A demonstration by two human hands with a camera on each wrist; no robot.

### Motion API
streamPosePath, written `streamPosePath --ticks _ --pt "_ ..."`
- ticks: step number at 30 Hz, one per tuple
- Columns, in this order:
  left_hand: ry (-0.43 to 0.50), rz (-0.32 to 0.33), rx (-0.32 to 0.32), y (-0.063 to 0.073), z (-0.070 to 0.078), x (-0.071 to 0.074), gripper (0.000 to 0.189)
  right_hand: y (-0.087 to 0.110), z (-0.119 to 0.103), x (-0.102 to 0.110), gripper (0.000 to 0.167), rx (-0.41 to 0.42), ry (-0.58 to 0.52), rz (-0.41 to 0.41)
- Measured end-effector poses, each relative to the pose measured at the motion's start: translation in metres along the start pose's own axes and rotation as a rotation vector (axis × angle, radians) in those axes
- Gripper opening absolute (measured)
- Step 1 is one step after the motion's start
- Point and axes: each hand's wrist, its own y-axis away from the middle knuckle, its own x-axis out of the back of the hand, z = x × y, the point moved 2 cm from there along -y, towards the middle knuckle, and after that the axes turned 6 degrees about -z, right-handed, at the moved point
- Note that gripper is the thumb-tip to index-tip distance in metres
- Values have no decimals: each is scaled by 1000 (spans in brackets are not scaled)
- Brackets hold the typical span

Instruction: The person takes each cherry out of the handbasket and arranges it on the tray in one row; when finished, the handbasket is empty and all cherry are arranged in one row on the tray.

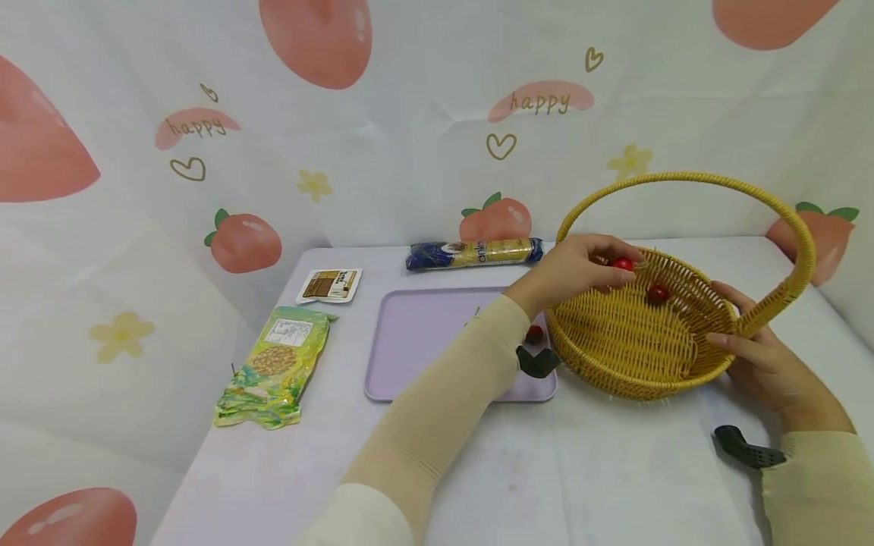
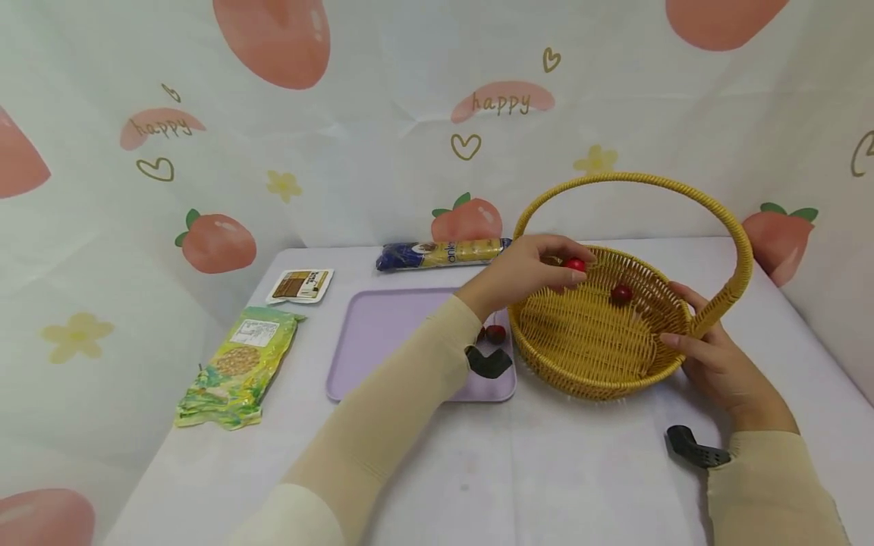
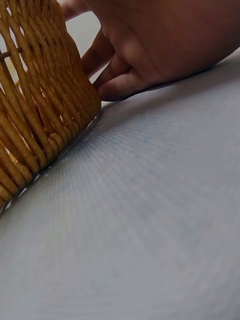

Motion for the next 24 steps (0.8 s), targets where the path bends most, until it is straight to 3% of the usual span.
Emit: streamPosePath --ticks 4,7,13,18,24 --pt "142 -20 -21 20 -8 7 30 -1 0 1 76 31 -22 -18" --pt "187 -24 -37 36 -14 11 32 -2 -1 2 77 29 -33 -18" --pt "84 32 -56 65 -26 18 30 -1 2 4 77 35 -21 -12" --pt "22 103 -5 90 -36 33 31 -1 3 4 76 33 -23 -13" --pt "-10 162 68 121 -51 60 34 -2 2 3 76 18 -52 -3"
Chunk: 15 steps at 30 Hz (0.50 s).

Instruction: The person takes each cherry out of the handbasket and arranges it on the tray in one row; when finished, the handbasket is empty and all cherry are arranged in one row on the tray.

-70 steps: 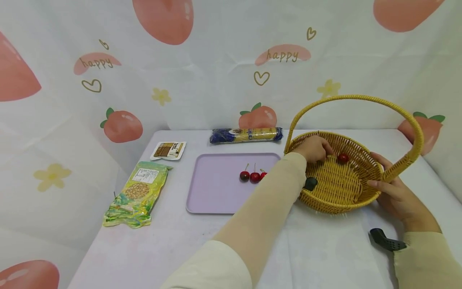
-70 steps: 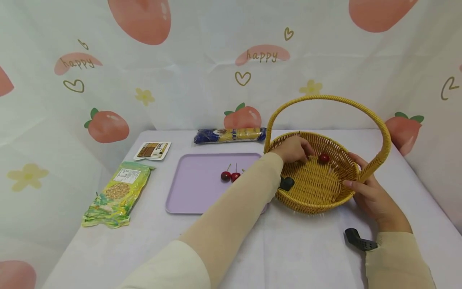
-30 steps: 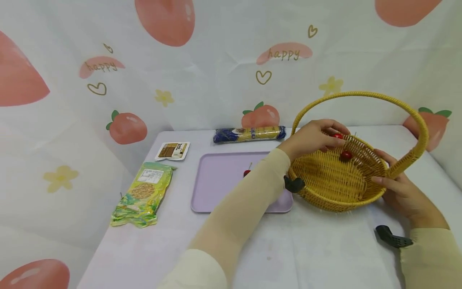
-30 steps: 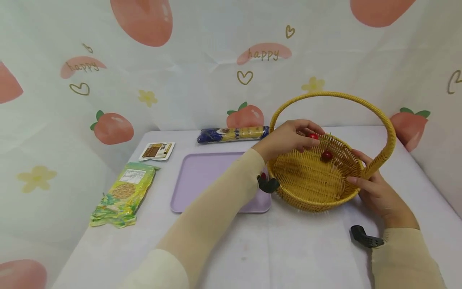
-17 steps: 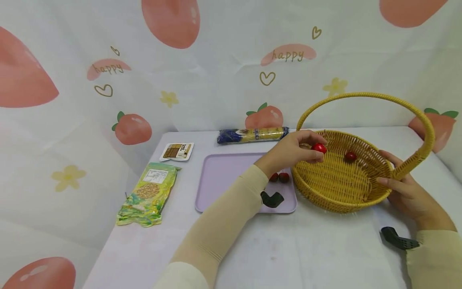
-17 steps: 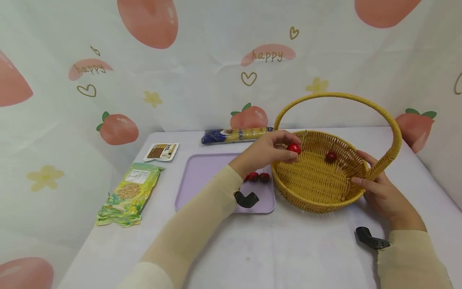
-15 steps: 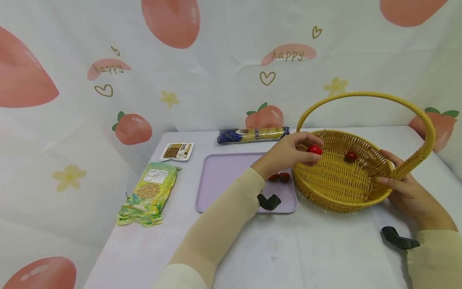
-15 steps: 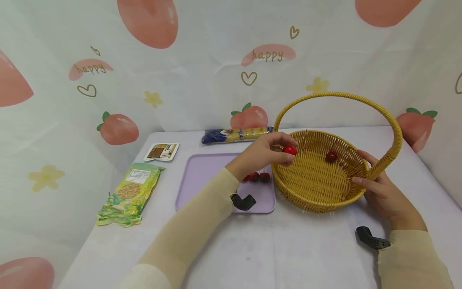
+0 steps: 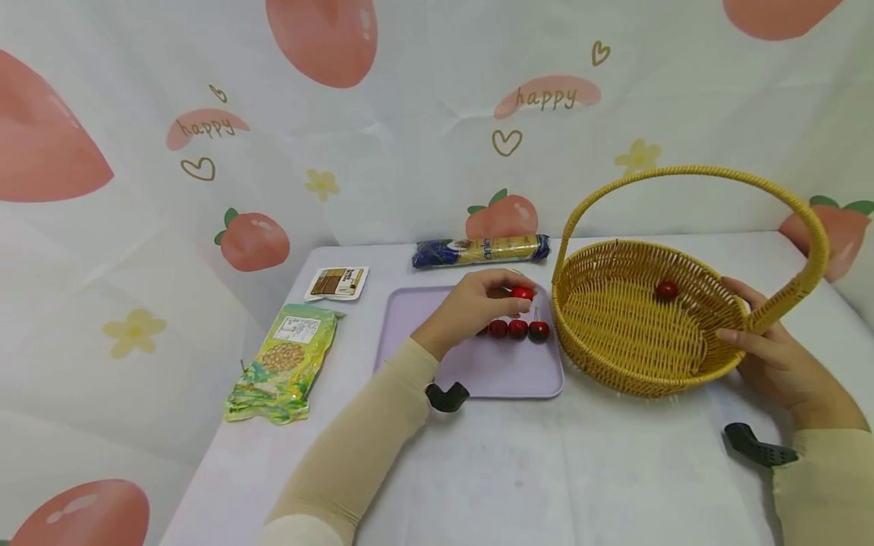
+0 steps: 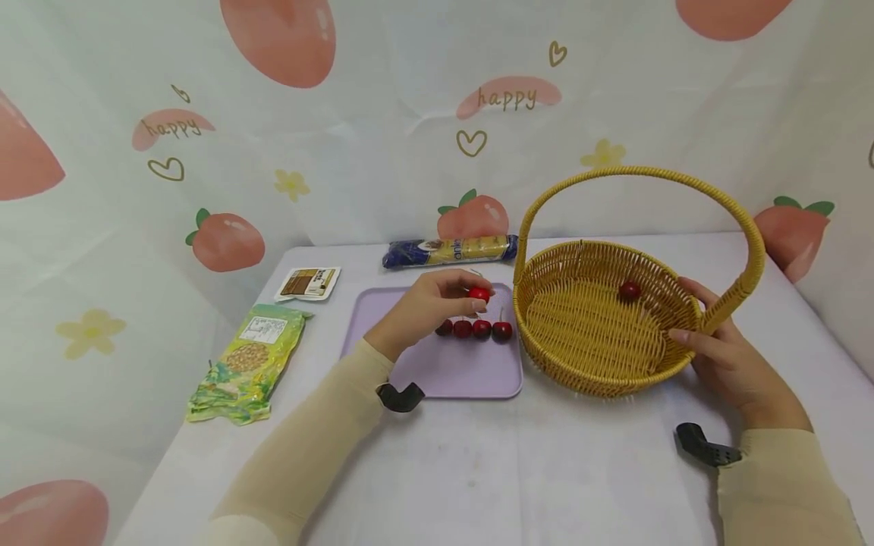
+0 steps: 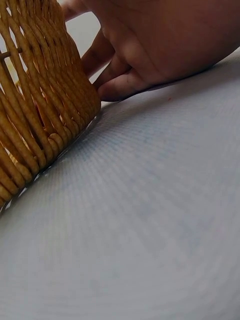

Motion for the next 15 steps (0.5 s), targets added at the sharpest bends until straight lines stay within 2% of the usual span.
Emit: streamPosePath --ticks 6,11,15 --pt "1 82 44 24 -15 26 37 -3 -4 0 77 27 -16 -20" --pt "-6 153 69 39 -27 37 41 -4 -3 -1 77 52 -30 -40" --pt "-10 205 95 46 -37 43 42 -2 -1 -1 77 41 -25 -28"
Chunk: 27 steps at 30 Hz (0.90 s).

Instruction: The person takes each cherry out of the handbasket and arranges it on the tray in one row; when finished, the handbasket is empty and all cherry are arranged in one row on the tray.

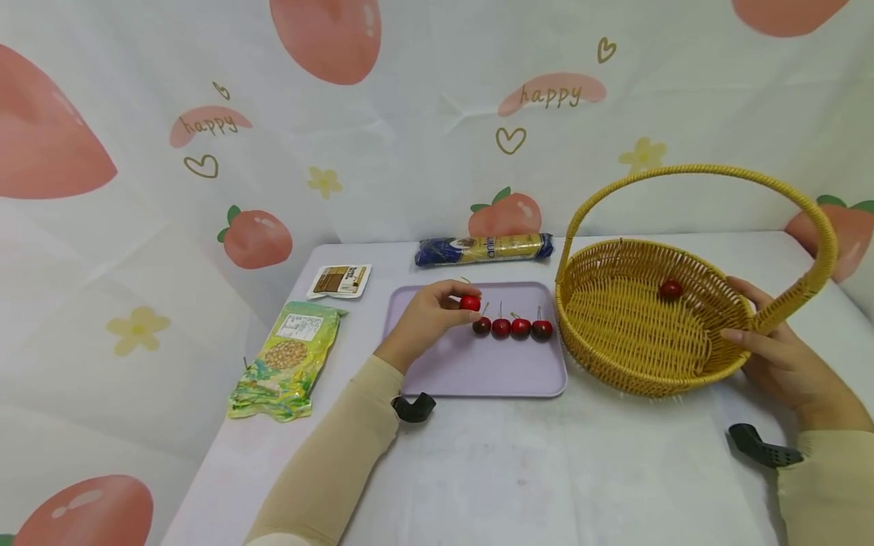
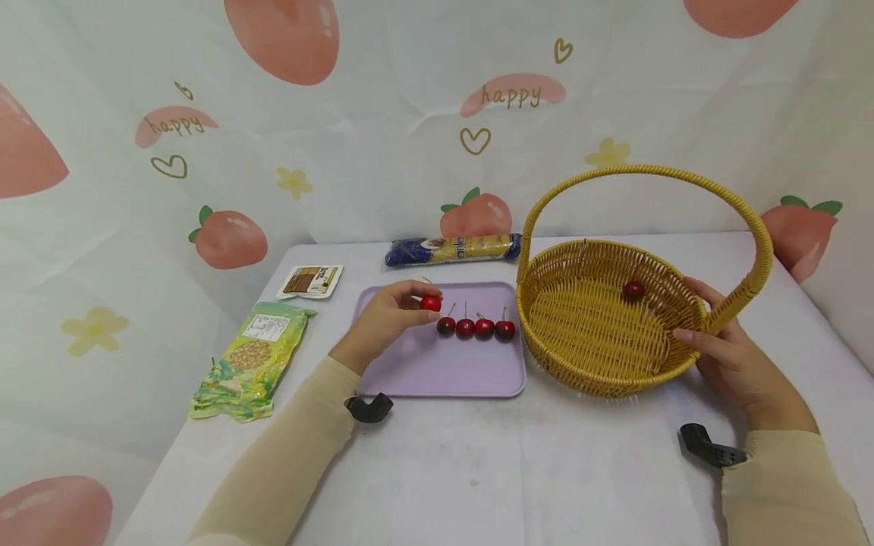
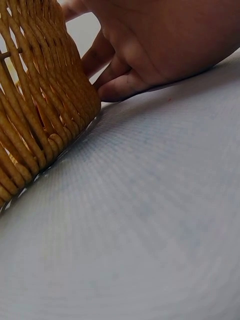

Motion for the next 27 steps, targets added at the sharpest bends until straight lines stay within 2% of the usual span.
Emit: streamPosePath --ticks 4,8,11,17,22,27 --pt "-7 75 23 3 -13 5 36 -2 1 -1 77 -24 9 17" --pt "-47 121 40 3 -25 8 32 -2 2 0 77 6 24 15" --pt "-78 120 34 3 -31 9 32 -1 4 1 77 22 38 12" --pt "-113 97 13 -1 -44 8 31 4 5 1 78 -20 41 44" --pt "-174 99 -13 -2 -45 7 31 4 4 0 77 -14 51 46" --pt "-209 98 -7 -1 -47 6 30 2 3 -1 76 -32 53 47"
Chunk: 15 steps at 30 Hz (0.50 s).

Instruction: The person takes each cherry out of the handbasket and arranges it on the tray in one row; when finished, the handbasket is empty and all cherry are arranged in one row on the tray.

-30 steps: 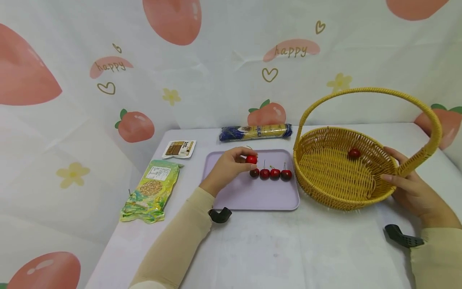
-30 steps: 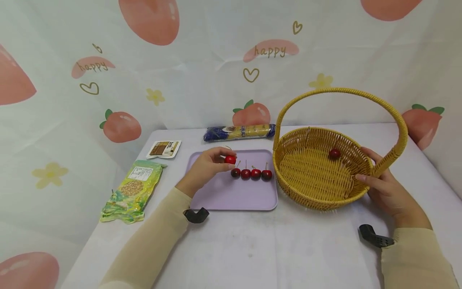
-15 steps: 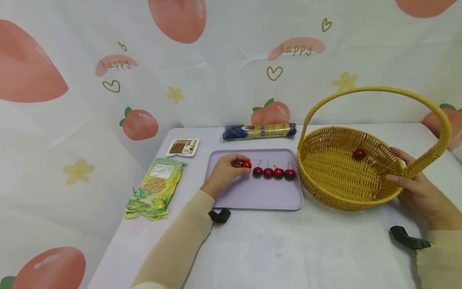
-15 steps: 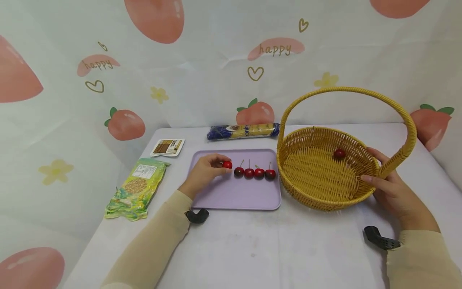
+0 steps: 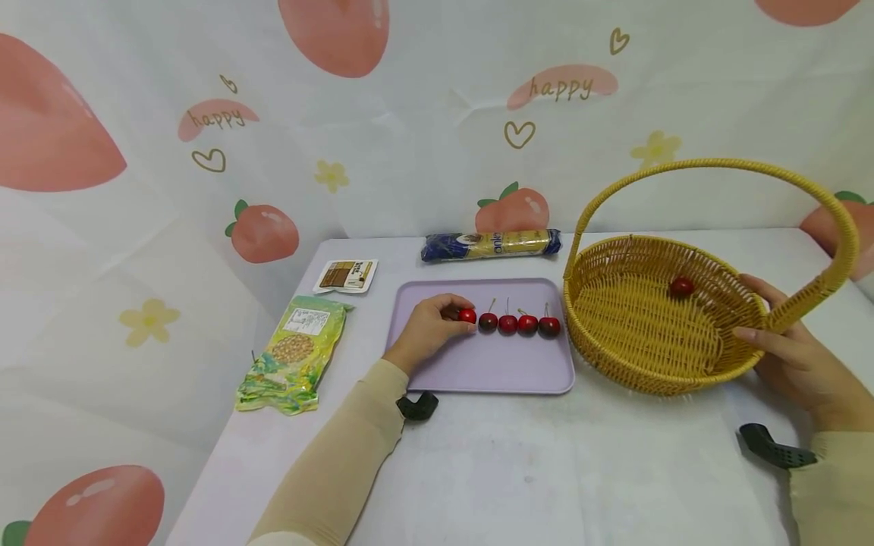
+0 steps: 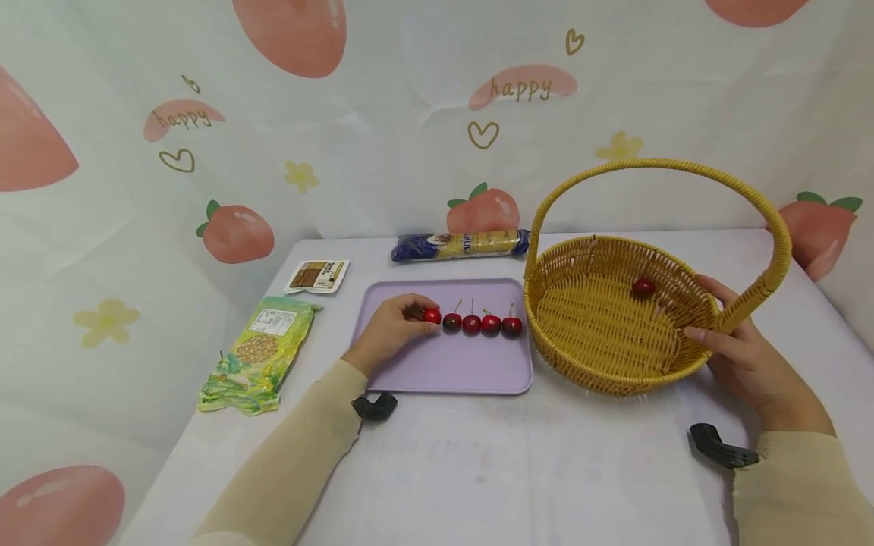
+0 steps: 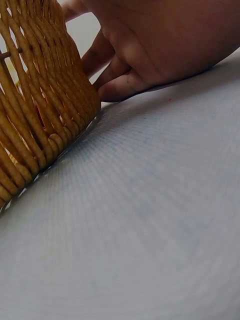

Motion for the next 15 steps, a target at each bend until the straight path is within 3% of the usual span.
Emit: streamPosePath --ticks 15 --pt "-30 -22 -6 -1 -2 -2 32 0 -1 -2 77 -16 -3 5"
